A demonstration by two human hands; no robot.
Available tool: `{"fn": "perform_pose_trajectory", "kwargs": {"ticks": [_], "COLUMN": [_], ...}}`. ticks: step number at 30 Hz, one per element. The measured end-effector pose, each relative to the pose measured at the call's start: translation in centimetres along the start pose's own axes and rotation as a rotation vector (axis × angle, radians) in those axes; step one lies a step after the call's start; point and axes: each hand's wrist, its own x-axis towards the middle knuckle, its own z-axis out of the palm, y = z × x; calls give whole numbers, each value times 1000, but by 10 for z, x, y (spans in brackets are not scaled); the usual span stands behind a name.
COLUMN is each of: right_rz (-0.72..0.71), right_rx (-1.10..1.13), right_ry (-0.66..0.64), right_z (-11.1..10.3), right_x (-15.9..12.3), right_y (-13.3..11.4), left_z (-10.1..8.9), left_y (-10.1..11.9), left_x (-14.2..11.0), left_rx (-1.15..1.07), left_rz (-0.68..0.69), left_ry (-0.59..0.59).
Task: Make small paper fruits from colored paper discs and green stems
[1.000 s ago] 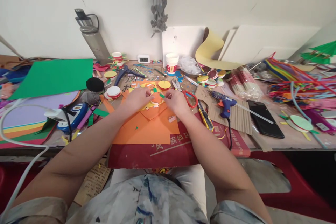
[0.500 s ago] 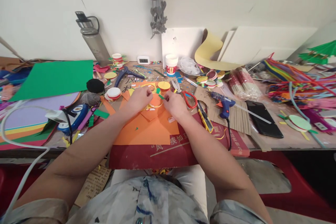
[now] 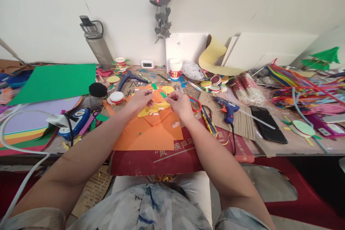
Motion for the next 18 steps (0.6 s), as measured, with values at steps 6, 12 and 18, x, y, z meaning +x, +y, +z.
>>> {"fn": "perform_pose_trajectory", "kwargs": {"ticks": [6, 12, 18], "right_rz": [38, 35, 31], "right_rx": [-15, -14, -58], "right_ry": [-33, -9, -2], "right_z": [3, 3, 1], "right_x": [-4, -3, -3], "right_y": [-2, 0, -1], "left_z": [3, 3, 4], "left_y": [-2, -4, 0], "left_x": [0, -1, -3], "left_rx": [-48, -102, -113], "left_rz": [39, 72, 95], "left_ry": [-8, -6, -37]}}
